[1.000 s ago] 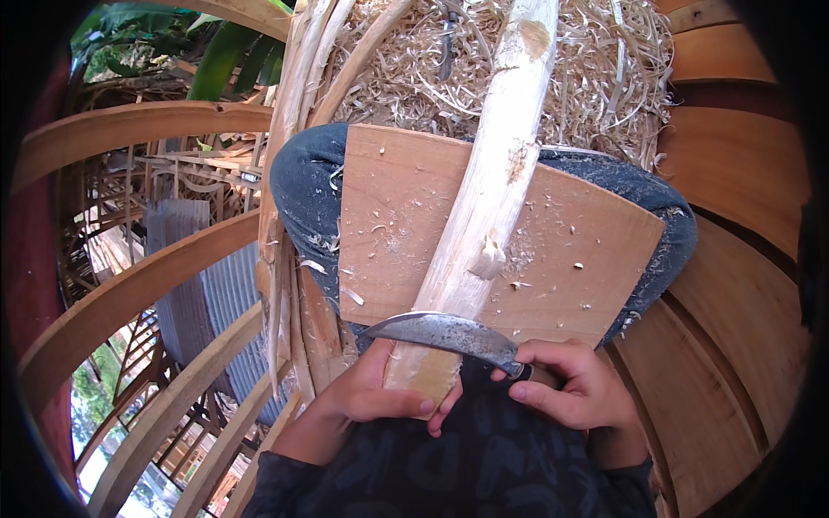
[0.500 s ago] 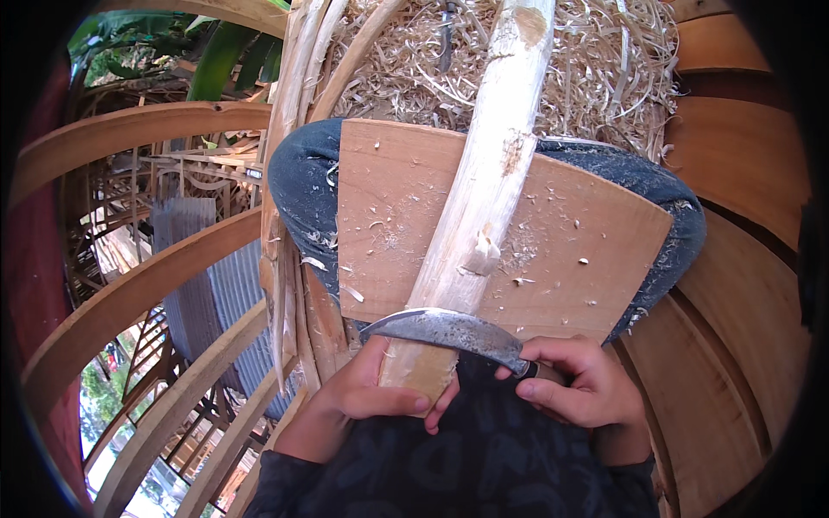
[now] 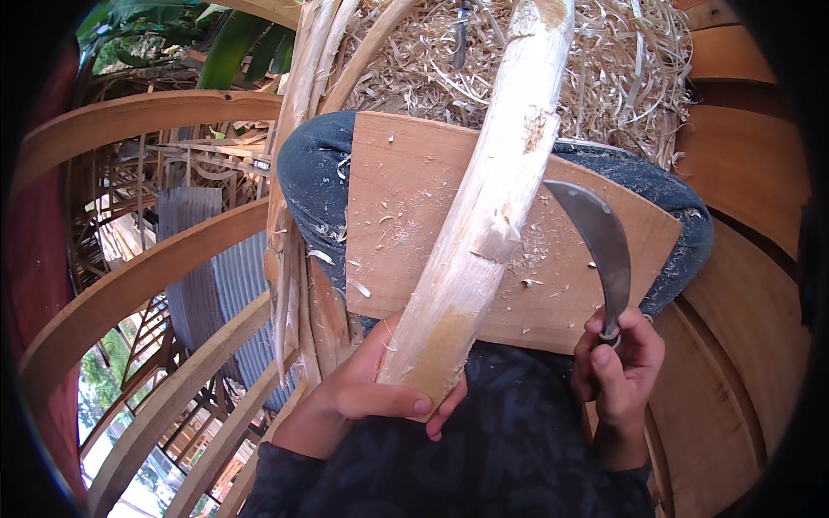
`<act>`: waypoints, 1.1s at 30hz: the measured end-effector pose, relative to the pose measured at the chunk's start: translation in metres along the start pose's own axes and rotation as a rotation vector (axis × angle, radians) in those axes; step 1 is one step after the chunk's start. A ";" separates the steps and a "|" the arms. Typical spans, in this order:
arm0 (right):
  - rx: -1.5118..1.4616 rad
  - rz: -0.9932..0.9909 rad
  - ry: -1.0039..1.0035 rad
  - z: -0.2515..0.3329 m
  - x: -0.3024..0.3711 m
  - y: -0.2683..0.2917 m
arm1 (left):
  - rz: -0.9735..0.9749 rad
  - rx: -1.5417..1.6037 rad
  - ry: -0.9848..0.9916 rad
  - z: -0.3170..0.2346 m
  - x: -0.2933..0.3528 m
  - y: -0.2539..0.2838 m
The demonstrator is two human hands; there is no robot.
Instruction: The person uses a curved knife to shave a long piece of wood, removing thin strips of material. The person holds the wood with one hand and shaves it with the other, producing wood shavings that accumulate on the floor.
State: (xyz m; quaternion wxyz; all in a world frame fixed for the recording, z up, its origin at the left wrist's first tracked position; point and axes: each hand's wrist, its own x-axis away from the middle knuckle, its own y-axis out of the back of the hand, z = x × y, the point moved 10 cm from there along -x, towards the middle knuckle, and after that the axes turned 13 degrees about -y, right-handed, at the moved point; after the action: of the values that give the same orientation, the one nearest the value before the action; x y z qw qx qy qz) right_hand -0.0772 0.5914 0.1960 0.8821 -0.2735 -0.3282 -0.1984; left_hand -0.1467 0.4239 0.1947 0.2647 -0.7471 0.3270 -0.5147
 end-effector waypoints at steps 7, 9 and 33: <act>0.087 0.155 -0.249 -0.022 -0.006 -0.026 | -0.012 -0.085 -0.035 0.000 0.001 0.003; 0.286 0.073 -0.094 -0.012 -0.005 -0.024 | -0.014 -0.099 -0.033 -0.004 -0.003 0.000; -0.087 -0.143 0.204 0.029 0.005 0.028 | -0.003 -0.080 -0.014 -0.005 -0.001 -0.005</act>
State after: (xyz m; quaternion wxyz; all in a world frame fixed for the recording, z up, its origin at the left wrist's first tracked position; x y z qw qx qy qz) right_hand -0.0724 0.6300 0.2074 0.8818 -0.2656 -0.2468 -0.3016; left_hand -0.1507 0.4279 0.1996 0.2359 -0.7611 0.3442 -0.4965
